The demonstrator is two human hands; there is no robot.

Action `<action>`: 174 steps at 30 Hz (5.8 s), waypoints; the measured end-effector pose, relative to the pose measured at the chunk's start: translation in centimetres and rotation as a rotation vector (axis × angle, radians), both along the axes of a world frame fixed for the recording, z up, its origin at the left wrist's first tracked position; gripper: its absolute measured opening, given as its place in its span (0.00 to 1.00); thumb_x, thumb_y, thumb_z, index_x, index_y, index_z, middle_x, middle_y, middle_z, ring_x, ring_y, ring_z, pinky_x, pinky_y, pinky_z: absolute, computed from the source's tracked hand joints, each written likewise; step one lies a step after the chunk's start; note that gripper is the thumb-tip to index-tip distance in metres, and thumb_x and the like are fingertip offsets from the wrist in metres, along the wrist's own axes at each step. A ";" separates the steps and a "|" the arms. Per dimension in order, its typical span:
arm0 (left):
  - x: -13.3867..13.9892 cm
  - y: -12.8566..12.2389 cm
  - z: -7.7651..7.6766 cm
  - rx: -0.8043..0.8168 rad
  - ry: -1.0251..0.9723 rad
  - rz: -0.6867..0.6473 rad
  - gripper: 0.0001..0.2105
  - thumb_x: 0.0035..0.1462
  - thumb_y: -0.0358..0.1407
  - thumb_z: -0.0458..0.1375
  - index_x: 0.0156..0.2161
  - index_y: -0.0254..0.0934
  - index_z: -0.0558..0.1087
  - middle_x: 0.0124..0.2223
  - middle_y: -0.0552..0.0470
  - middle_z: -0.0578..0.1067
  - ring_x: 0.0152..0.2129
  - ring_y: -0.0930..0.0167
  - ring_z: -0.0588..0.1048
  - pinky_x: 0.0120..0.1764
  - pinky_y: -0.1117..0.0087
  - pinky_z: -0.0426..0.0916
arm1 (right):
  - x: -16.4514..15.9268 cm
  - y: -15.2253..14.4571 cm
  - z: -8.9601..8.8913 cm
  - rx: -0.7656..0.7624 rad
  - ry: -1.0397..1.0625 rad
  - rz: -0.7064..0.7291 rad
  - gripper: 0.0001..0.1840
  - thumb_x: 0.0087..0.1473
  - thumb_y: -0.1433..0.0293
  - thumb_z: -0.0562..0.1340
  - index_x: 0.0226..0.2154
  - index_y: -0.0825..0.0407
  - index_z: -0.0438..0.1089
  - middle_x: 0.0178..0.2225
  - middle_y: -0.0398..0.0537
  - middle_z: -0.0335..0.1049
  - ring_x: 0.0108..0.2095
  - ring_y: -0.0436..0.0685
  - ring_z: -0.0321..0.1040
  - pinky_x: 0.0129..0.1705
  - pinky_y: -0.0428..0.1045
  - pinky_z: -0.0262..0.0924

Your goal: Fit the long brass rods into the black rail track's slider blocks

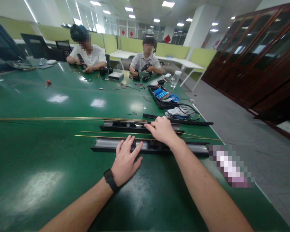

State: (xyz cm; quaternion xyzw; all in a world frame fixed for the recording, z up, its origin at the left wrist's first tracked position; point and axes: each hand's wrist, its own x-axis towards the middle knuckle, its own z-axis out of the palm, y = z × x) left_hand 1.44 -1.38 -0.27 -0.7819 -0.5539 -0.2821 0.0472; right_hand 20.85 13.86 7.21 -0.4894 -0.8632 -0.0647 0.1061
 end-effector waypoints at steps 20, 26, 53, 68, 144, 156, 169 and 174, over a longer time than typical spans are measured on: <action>0.0 0.2 0.0 -0.032 -0.051 -0.012 0.27 0.58 0.37 0.66 0.62 0.45 0.71 0.67 0.38 0.67 0.67 0.54 0.64 0.68 0.44 0.58 | -16.4 -0.5 0.3 -0.270 -0.273 0.263 0.42 0.70 0.41 0.43 0.48 0.46 0.84 0.49 0.61 0.78 0.51 0.69 0.67 0.51 0.59 0.58; 0.0 0.1 0.0 -0.032 -0.049 -0.013 0.27 0.59 0.36 0.66 0.64 0.44 0.71 0.68 0.37 0.67 0.68 0.53 0.63 0.68 0.44 0.58 | -16.7 -0.3 0.4 -0.314 -0.285 0.273 0.38 0.71 0.44 0.46 0.49 0.48 0.84 0.52 0.61 0.78 0.54 0.69 0.65 0.55 0.60 0.56; -0.2 0.1 -0.1 0.000 -0.061 -0.008 0.21 0.63 0.36 0.62 0.61 0.42 0.76 0.66 0.37 0.71 0.66 0.51 0.66 0.68 0.45 0.56 | -17.0 -0.5 1.4 -0.233 -0.269 0.360 0.38 0.71 0.43 0.46 0.47 0.47 0.85 0.55 0.60 0.76 0.55 0.72 0.65 0.56 0.64 0.60; -0.2 0.1 -0.5 -0.007 -0.074 -0.015 0.20 0.64 0.36 0.62 0.60 0.39 0.75 0.63 0.36 0.73 0.64 0.51 0.68 0.67 0.41 0.56 | -18.4 -0.2 -0.2 -0.187 -0.207 0.368 0.21 0.69 0.51 0.59 0.47 0.44 0.83 0.52 0.56 0.78 0.56 0.69 0.67 0.54 0.60 0.64; -1.7 -0.1 -0.2 0.006 -0.007 0.045 0.24 0.68 0.38 0.59 0.67 0.43 0.69 0.73 0.35 0.62 0.72 0.53 0.59 0.68 0.44 0.55 | 6.0 -8.7 -6.7 0.073 0.783 -0.448 0.22 0.64 0.50 0.59 0.33 0.48 0.78 0.30 0.49 0.77 0.35 0.60 0.70 0.42 0.54 0.60; -1.6 -0.2 0.3 -0.004 -0.004 0.075 0.24 0.68 0.37 0.58 0.68 0.43 0.68 0.73 0.36 0.63 0.71 0.54 0.61 0.68 0.46 0.54 | 5.9 -8.7 -6.5 0.046 0.821 -0.439 0.20 0.64 0.52 0.61 0.32 0.49 0.77 0.32 0.48 0.78 0.35 0.59 0.72 0.42 0.54 0.62; -1.7 -0.1 -0.2 0.016 -0.024 0.061 0.25 0.68 0.37 0.59 0.68 0.41 0.68 0.72 0.35 0.64 0.72 0.52 0.60 0.67 0.46 0.55 | 6.5 -8.6 -6.8 0.032 0.810 -0.499 0.21 0.64 0.51 0.58 0.31 0.49 0.74 0.29 0.50 0.76 0.34 0.60 0.71 0.41 0.54 0.61; -1.7 0.0 -0.2 0.014 -0.037 0.042 0.24 0.68 0.37 0.59 0.67 0.42 0.68 0.72 0.36 0.65 0.71 0.53 0.61 0.67 0.46 0.55 | 6.4 -8.7 -6.8 0.024 0.828 -0.522 0.23 0.65 0.49 0.57 0.35 0.50 0.75 0.31 0.51 0.77 0.34 0.60 0.72 0.41 0.54 0.62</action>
